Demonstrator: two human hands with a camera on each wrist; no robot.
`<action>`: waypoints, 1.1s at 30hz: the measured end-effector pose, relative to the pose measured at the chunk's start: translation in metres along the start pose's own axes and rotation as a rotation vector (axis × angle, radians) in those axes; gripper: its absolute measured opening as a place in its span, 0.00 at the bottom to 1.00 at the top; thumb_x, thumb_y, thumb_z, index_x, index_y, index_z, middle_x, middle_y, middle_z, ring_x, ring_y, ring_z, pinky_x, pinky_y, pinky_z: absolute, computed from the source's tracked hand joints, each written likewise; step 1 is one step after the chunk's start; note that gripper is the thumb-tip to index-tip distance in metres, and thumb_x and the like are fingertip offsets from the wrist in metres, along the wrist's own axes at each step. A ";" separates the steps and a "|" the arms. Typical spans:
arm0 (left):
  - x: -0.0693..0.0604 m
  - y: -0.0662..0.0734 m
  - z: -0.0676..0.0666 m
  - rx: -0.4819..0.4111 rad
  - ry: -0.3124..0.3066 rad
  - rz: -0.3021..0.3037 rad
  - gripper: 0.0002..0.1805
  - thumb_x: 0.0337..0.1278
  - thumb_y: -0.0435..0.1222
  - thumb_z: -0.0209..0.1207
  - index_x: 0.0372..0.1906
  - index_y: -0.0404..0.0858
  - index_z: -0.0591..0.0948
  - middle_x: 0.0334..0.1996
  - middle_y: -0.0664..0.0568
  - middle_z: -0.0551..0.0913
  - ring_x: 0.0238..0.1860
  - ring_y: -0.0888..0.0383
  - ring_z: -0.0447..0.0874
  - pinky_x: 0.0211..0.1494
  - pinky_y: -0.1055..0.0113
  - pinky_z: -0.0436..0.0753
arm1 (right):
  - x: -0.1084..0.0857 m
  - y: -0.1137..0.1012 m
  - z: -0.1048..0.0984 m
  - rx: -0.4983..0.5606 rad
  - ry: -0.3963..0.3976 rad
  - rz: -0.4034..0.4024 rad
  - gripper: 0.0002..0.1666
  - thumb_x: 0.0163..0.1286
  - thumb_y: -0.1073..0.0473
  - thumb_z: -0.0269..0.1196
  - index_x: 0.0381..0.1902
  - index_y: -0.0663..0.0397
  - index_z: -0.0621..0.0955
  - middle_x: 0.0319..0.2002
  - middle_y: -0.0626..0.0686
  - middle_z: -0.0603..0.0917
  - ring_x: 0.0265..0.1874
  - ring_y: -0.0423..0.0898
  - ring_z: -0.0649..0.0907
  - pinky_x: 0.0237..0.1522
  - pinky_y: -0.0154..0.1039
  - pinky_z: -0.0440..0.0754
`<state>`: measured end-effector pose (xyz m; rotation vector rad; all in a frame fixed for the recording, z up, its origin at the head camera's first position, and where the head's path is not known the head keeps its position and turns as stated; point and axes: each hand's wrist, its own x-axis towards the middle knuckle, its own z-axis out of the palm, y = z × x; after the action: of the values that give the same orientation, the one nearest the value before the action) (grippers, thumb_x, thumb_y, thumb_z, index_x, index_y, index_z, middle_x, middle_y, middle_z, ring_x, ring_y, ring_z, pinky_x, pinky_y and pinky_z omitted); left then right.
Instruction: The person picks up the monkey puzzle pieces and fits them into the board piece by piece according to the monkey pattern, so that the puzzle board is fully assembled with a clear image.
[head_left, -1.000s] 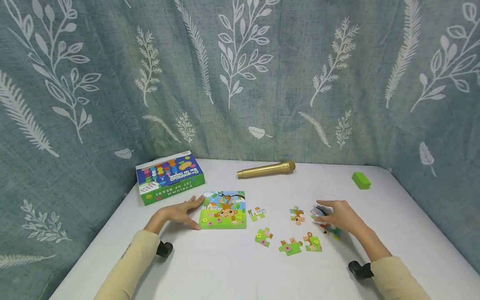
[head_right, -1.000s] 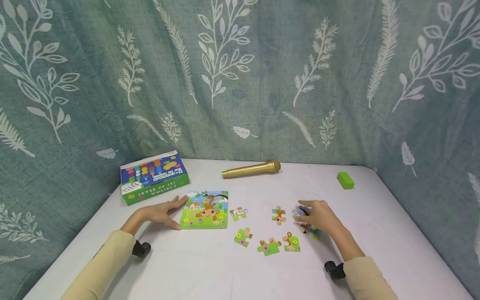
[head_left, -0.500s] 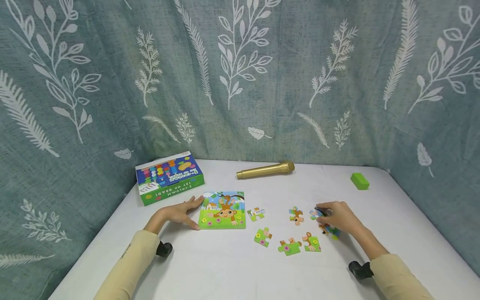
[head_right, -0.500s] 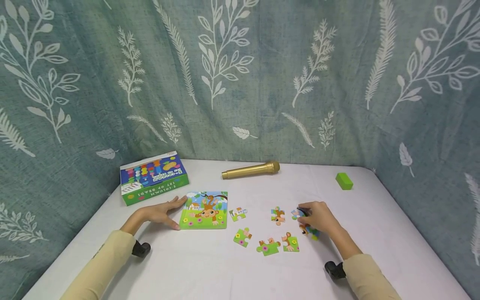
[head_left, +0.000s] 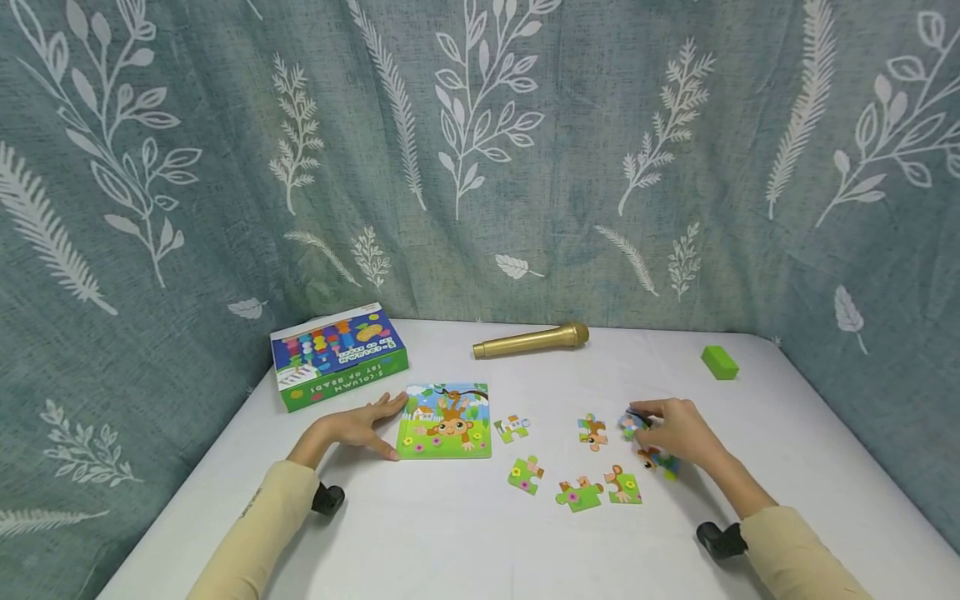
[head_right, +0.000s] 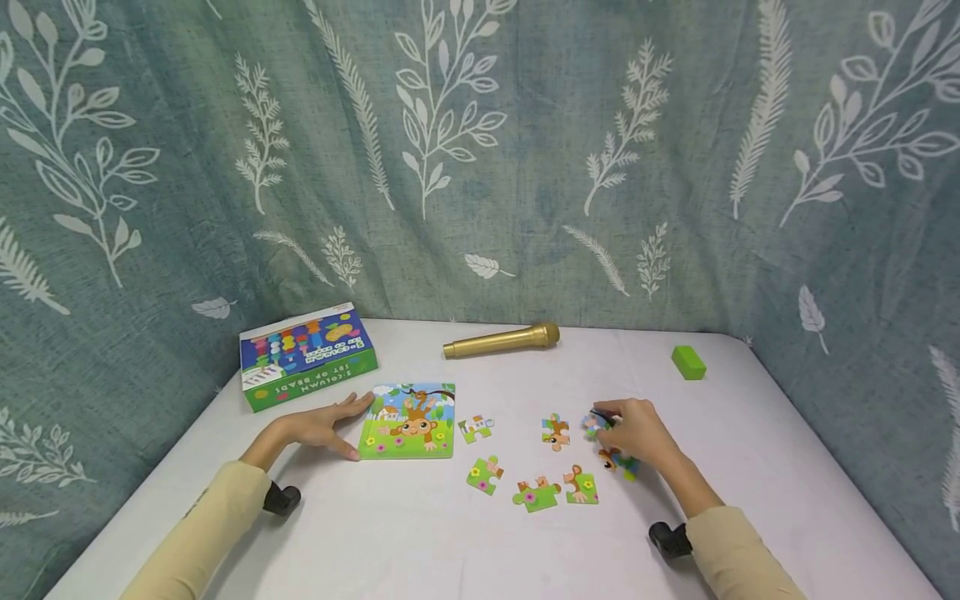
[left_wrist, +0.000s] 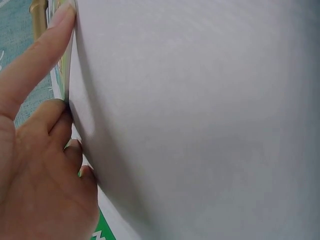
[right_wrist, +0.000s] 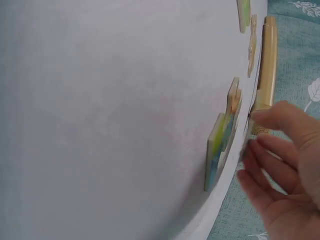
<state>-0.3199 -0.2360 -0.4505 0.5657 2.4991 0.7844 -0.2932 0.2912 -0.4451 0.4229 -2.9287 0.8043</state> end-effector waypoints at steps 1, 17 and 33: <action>0.000 0.000 0.000 0.001 -0.001 0.000 0.60 0.45 0.48 0.72 0.77 0.41 0.46 0.75 0.34 0.38 0.74 0.34 0.32 0.70 0.35 0.38 | 0.001 -0.001 0.000 0.011 0.003 -0.008 0.29 0.54 0.63 0.69 0.55 0.64 0.81 0.49 0.64 0.83 0.52 0.65 0.79 0.40 0.51 0.81; -0.002 0.002 0.001 0.010 -0.001 -0.002 0.59 0.46 0.48 0.72 0.77 0.42 0.45 0.75 0.34 0.38 0.74 0.35 0.32 0.69 0.33 0.38 | 0.034 -0.043 0.015 0.091 0.031 -0.177 0.27 0.57 0.63 0.69 0.56 0.61 0.81 0.50 0.65 0.83 0.11 0.39 0.56 0.15 0.34 0.62; 0.000 0.001 0.002 0.006 0.004 -0.006 0.60 0.46 0.49 0.72 0.77 0.43 0.46 0.76 0.36 0.38 0.74 0.36 0.32 0.70 0.34 0.38 | 0.068 -0.083 0.039 0.162 -0.014 -0.222 0.27 0.59 0.63 0.69 0.57 0.60 0.80 0.52 0.64 0.82 0.08 0.38 0.52 0.14 0.32 0.61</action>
<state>-0.3190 -0.2346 -0.4516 0.5583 2.5065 0.7774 -0.3351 0.1865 -0.4284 0.7530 -2.7720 1.0108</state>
